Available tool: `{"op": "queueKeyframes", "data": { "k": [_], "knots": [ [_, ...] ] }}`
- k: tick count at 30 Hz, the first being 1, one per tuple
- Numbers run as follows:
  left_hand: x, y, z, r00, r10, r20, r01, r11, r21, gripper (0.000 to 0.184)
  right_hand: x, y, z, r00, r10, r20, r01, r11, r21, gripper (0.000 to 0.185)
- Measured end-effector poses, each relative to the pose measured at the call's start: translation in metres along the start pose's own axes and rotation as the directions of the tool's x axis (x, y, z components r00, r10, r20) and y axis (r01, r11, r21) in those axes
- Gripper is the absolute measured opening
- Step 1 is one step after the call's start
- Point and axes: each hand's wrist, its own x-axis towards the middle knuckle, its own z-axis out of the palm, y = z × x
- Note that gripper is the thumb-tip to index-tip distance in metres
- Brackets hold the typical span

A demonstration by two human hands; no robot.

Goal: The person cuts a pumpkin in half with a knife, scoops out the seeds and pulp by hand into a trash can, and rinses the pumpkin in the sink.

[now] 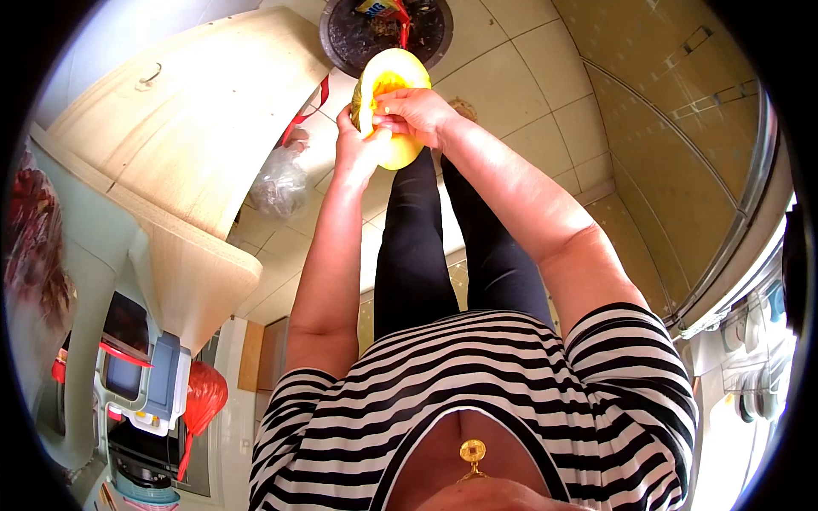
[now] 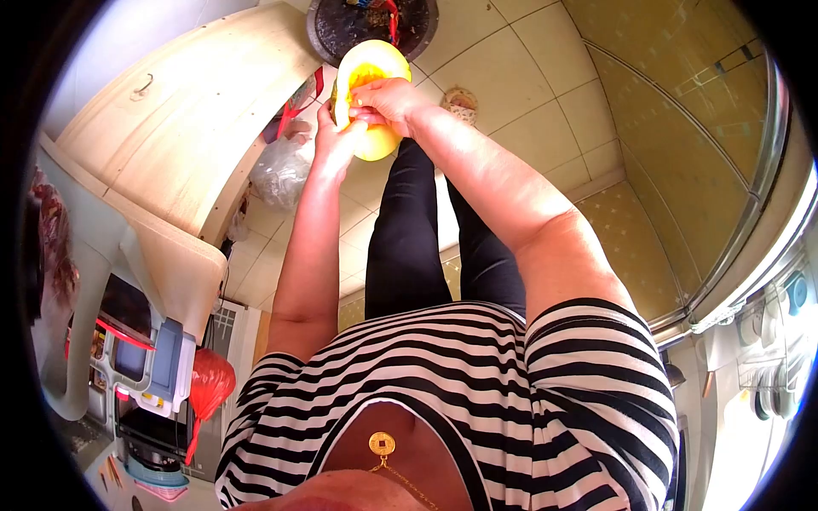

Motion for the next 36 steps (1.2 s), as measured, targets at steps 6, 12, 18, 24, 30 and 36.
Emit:
{"op": "queueKeyframes", "data": {
  "k": [6, 12, 18, 24, 30, 36],
  "knots": [
    [0.001, -0.003, 0.007, 0.998, 0.068, 0.006, -0.068, 0.99, 0.126, 0.071, 0.011, -0.009, -0.001, 0.994, -0.052, -0.098, 0.047, 0.998, -0.052, 0.016],
    [0.003, -0.007, 0.005, 0.999, 0.032, 0.024, -0.034, 0.995, 0.097, 0.073, 0.006, -0.013, 0.001, 0.986, -0.099, -0.135, 0.083, 0.989, -0.119, 0.016],
    [0.003, -0.004, 0.001, 0.998, -0.061, 0.007, 0.061, 0.996, -0.057, 0.068, -0.003, -0.031, -0.009, 0.982, -0.166, -0.087, 0.154, 0.979, -0.137, 0.022],
    [0.002, -0.025, -0.027, 0.955, -0.291, 0.064, 0.298, 0.935, -0.192, 0.064, -0.019, -0.097, 0.0, 0.905, -0.407, 0.122, 0.423, 0.892, -0.159, 0.022],
    [-0.009, -0.024, -0.032, 0.961, -0.257, 0.102, 0.277, 0.896, -0.346, 0.063, 0.117, -0.08, -0.049, 0.576, -0.799, 0.171, 0.335, 0.04, -0.941, 0.038],
    [-0.004, -0.028, -0.022, 1.0, 0.001, -0.019, -0.009, 0.92, -0.392, 0.069, 0.04, -0.026, -0.027, 0.871, -0.487, -0.063, 0.32, 0.66, -0.68, 0.1]
  ]
}}
